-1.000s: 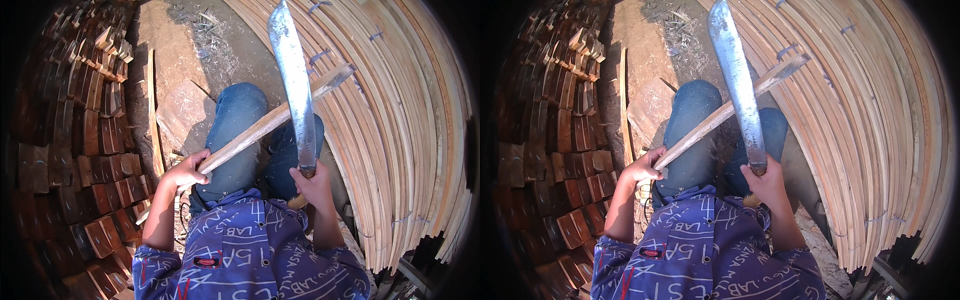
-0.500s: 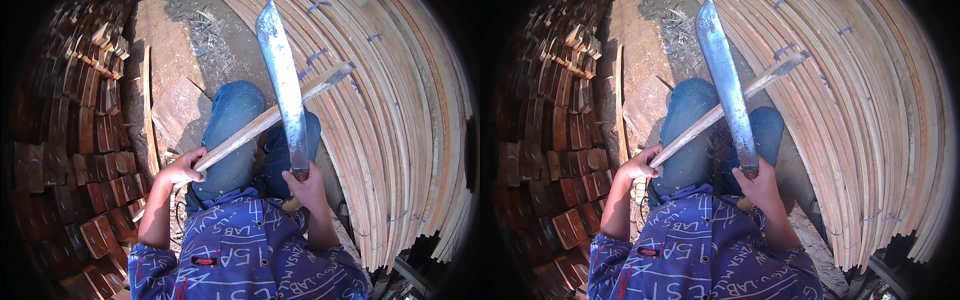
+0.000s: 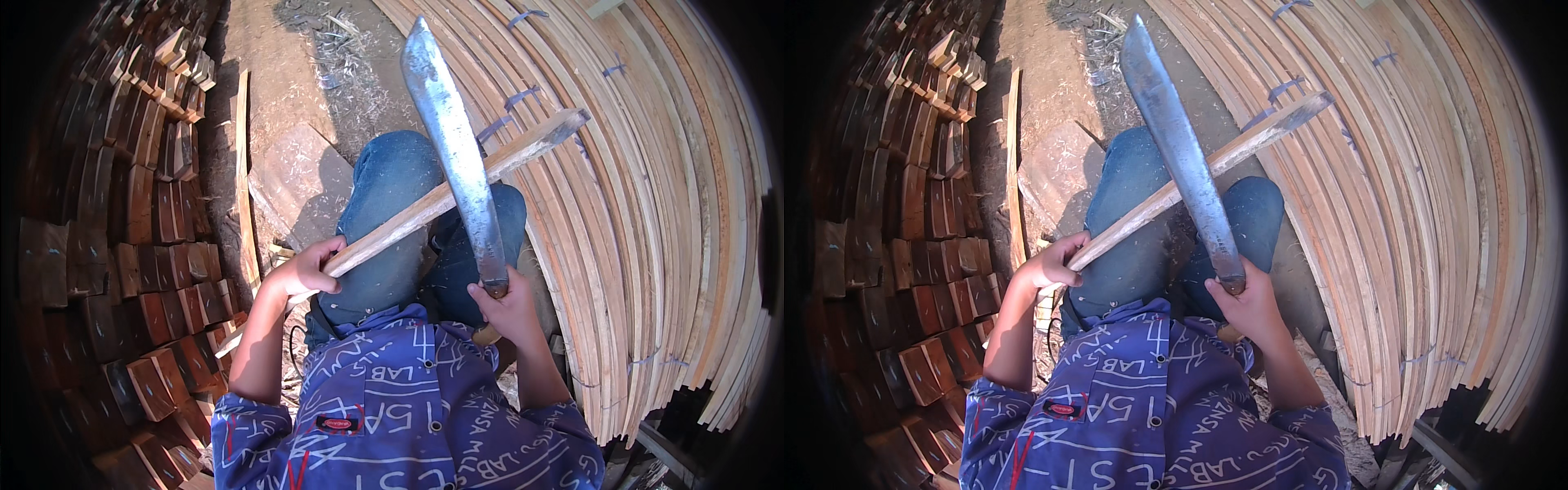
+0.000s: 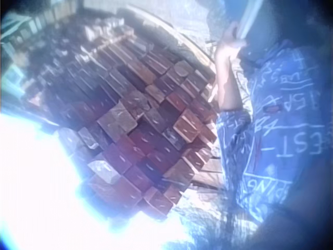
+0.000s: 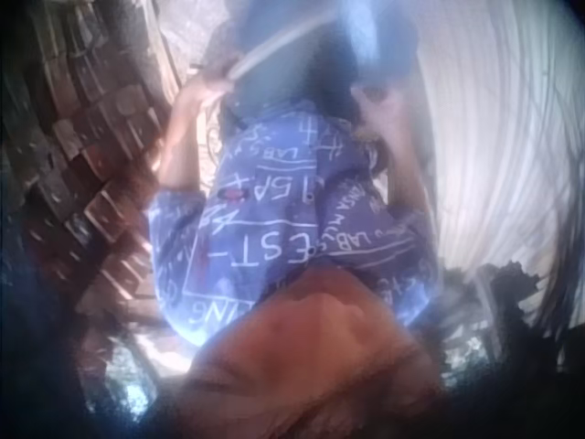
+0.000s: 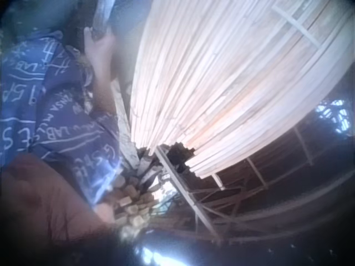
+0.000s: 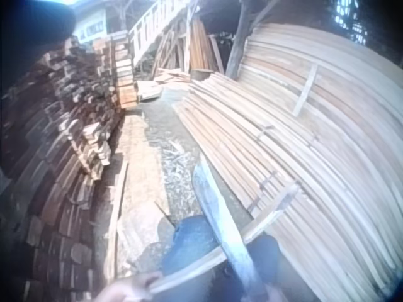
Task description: The person sits on the ground and uses a large knife to shave and shape a long wooden plank. They repeatedly draw the blade along the plank's surface to remove thin layers of wood, refining its edges and profile.
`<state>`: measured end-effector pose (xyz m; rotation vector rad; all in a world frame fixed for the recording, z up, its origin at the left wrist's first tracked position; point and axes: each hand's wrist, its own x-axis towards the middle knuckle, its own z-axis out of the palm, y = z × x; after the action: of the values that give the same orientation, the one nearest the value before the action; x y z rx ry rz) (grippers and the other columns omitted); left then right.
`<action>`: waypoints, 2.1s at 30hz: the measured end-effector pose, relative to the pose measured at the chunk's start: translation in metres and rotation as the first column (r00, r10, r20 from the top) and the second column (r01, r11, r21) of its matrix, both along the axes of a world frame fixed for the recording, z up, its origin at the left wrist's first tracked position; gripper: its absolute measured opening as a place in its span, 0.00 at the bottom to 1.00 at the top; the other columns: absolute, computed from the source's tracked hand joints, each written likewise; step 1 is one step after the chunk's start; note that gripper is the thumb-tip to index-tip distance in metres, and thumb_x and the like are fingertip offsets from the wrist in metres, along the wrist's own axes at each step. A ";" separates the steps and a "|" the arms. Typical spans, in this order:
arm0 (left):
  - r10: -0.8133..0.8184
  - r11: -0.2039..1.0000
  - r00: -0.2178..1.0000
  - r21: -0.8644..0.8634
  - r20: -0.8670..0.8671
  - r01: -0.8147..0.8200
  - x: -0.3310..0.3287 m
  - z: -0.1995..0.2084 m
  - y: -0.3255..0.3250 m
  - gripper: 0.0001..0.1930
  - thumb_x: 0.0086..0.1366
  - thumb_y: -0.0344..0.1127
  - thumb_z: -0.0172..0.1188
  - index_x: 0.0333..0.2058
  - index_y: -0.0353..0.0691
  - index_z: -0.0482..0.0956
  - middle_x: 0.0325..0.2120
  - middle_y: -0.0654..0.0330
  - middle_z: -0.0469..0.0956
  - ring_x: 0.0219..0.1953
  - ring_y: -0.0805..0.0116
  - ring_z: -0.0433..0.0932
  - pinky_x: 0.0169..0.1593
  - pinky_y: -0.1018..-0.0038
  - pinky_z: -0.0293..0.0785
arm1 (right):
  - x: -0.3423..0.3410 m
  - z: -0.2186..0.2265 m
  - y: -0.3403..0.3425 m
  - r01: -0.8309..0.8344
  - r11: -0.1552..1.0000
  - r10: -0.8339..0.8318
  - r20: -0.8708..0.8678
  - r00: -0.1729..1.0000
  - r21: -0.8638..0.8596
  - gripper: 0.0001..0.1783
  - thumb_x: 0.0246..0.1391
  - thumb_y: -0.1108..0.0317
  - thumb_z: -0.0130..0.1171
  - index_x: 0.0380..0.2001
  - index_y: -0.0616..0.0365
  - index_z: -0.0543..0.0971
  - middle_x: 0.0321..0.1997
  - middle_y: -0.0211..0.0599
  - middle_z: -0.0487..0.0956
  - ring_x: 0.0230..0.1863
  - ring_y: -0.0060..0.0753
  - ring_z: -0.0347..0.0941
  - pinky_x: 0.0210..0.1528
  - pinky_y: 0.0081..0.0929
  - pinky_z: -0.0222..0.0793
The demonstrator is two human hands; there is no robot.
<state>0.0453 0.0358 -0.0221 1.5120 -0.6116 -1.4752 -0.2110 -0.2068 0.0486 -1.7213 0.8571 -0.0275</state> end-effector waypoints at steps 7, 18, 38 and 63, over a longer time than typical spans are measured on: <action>0.032 0.999 0.999 0.003 -0.028 -0.032 -0.002 -0.002 0.004 0.18 0.36 0.33 0.64 0.29 0.42 0.68 0.23 0.71 0.62 0.28 0.77 0.62 0.31 0.79 0.58 | 0.004 0.020 -0.010 0.032 0.998 -0.033 0.006 0.999 0.060 0.12 0.53 0.74 0.65 0.39 0.63 0.76 0.22 0.25 0.75 0.25 0.17 0.70 0.28 0.22 0.67; 0.006 0.997 0.990 0.079 -0.140 0.005 0.004 0.001 0.006 0.20 0.35 0.34 0.65 0.30 0.41 0.69 0.26 0.70 0.62 0.31 0.76 0.62 0.35 0.79 0.58 | -0.003 0.007 0.001 -0.057 0.992 0.058 0.004 0.998 -0.111 0.14 0.52 0.71 0.67 0.40 0.65 0.76 0.21 0.30 0.76 0.23 0.19 0.72 0.25 0.22 0.67; 0.026 0.999 0.999 0.043 0.044 -0.028 -0.004 -0.001 0.003 0.21 0.36 0.33 0.67 0.32 0.41 0.68 0.25 0.69 0.61 0.30 0.77 0.61 0.33 0.78 0.58 | 0.001 0.012 -0.003 0.046 0.997 -0.041 -0.086 0.995 0.067 0.15 0.52 0.72 0.66 0.41 0.67 0.75 0.24 0.30 0.77 0.27 0.18 0.73 0.31 0.21 0.69; 0.048 0.998 0.997 0.038 -0.059 -0.046 -0.006 -0.005 0.007 0.22 0.37 0.28 0.67 0.33 0.42 0.67 0.25 0.71 0.62 0.31 0.78 0.62 0.33 0.79 0.61 | 0.003 0.013 0.001 -0.050 0.999 0.051 -0.015 0.999 0.020 0.13 0.53 0.72 0.66 0.39 0.65 0.74 0.21 0.28 0.75 0.23 0.18 0.72 0.27 0.21 0.68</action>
<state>0.0396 0.0430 -0.0272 1.4944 -0.5129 -1.4972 -0.2075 -0.2061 0.0615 -1.7256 0.8221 0.0279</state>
